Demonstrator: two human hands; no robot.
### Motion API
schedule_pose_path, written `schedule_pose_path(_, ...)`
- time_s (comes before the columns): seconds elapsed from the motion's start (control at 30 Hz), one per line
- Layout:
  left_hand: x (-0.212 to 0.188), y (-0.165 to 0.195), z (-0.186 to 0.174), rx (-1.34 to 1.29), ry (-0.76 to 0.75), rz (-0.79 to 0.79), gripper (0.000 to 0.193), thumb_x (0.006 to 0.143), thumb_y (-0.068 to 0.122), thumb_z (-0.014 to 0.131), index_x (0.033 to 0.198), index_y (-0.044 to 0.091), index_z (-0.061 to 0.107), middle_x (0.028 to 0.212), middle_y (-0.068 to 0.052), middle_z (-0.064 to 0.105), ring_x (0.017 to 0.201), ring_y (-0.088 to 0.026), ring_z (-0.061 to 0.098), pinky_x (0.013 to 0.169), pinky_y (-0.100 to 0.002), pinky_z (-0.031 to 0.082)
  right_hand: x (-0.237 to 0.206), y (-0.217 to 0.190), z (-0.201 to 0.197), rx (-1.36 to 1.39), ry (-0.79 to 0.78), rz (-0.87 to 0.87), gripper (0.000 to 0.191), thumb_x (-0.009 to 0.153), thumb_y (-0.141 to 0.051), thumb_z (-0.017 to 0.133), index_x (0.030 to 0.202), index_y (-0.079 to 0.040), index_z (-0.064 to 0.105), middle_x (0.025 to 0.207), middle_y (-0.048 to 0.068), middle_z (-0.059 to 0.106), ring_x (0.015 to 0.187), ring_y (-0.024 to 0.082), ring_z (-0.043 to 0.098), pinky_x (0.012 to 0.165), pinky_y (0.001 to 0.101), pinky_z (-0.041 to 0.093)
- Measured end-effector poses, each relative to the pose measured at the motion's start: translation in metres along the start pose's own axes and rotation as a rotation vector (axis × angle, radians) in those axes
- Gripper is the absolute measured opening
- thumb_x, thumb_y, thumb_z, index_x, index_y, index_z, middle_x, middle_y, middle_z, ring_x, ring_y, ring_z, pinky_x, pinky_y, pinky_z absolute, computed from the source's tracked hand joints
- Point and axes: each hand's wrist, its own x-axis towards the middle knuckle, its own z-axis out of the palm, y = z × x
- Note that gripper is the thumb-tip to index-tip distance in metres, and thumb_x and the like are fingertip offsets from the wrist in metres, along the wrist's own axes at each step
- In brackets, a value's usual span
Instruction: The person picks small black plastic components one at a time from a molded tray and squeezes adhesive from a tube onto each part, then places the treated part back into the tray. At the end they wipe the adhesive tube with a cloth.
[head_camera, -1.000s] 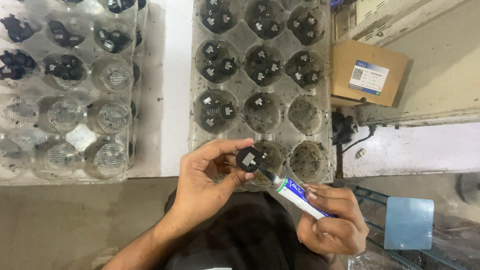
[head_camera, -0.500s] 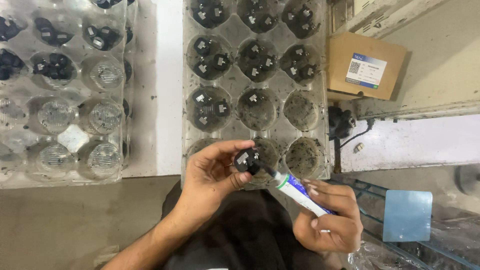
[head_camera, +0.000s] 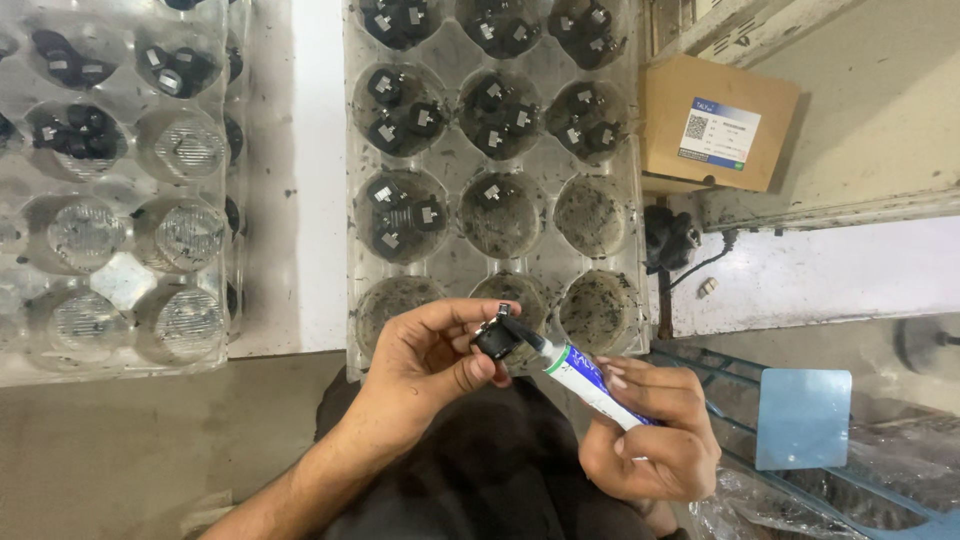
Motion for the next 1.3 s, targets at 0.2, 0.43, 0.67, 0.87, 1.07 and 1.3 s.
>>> schedule_pose_path(0.2, 0.0, -0.003, -0.003, 0.009, 0.0, -0.005, 0.043, 0.096, 0.006, 0.074, 0.136, -0.004, 0.064, 0.112, -0.01, 0.073, 0.091, -0.015, 0.07, 0.087, -0.034, 0.062, -0.002, 0.0, 0.002, -0.015, 0.026, 0.028, 0.028, 0.071, 0.012, 0.063, 0.078, -0.006, 0.043, 0.092, 0.018, 0.065, 0.088, 0.031, 0.073, 0.076, 0.0467, 0.071)
schedule_pose_path(0.43, 0.003, -0.008, -0.005, -0.096, 0.02, -0.012, 0.044, 0.093, 0.017, 0.076, 0.131, -0.002, 0.065, 0.126, -0.007, 0.074, 0.087, -0.016, 0.069, 0.083, -0.036, 0.061, 0.003, -0.006, 0.003, -0.024, 0.019, 0.099, 0.028, 0.07, 0.012, 0.063, 0.077, -0.007, 0.044, 0.092, 0.019, 0.066, 0.088, 0.03, 0.072, 0.077, 0.0467, 0.071)
schedule_pose_path(0.67, 0.046, 0.007, -0.015, 0.406, 0.115, 0.289, 0.041, 0.089, -0.004, 0.078, 0.127, 0.0, 0.066, 0.114, -0.008, 0.074, 0.098, -0.015, 0.073, 0.087, -0.032, 0.066, -0.008, -0.003, 0.008, -0.101, 0.312, 0.267, 0.039, 0.092, -0.004, 0.084, 0.091, -0.01, 0.045, 0.094, 0.016, 0.067, 0.092, 0.027, 0.075, 0.077, 0.0362, 0.066)
schedule_pose_path(0.87, 0.114, 0.041, -0.038, 1.21, -0.025, 0.246, 0.04, 0.078, 0.001, 0.079, 0.117, 0.008, 0.07, 0.104, -0.006, 0.075, 0.089, -0.018, 0.076, 0.078, -0.031, 0.061, -0.019, 0.009, -0.002, -0.019, 0.495, 0.294, 0.042, 0.097, -0.009, 0.087, 0.094, -0.009, 0.045, 0.097, 0.015, 0.066, 0.088, 0.022, 0.071, 0.079, 0.0336, 0.066)
schedule_pose_path(1.07, 0.156, 0.017, -0.045, 1.758, -0.381, 0.406, 0.033, 0.071, 0.013, 0.079, 0.103, 0.017, 0.076, 0.091, -0.009, 0.067, 0.087, -0.033, 0.068, 0.074, -0.047, 0.055, -0.026, 0.02, -0.01, 0.559, 0.529, 0.506, 0.031, 0.102, 0.002, 0.075, 0.096, -0.008, 0.046, 0.099, 0.017, 0.068, 0.091, 0.024, 0.069, 0.081, 0.0367, 0.063)
schedule_pose_path(1.3, 0.167, 0.009, -0.045, 1.841, -0.475, 0.309, 0.04, 0.071, 0.016, 0.081, 0.11, 0.018, 0.075, 0.093, -0.009, 0.065, 0.091, -0.034, 0.066, 0.076, -0.047, 0.053, -0.044, 0.031, -0.034, 1.232, 0.772, 0.937, 0.018, 0.102, 0.009, 0.06, 0.114, -0.004, 0.054, 0.114, 0.02, 0.07, 0.112, 0.035, 0.069, 0.096, 0.0431, 0.059)
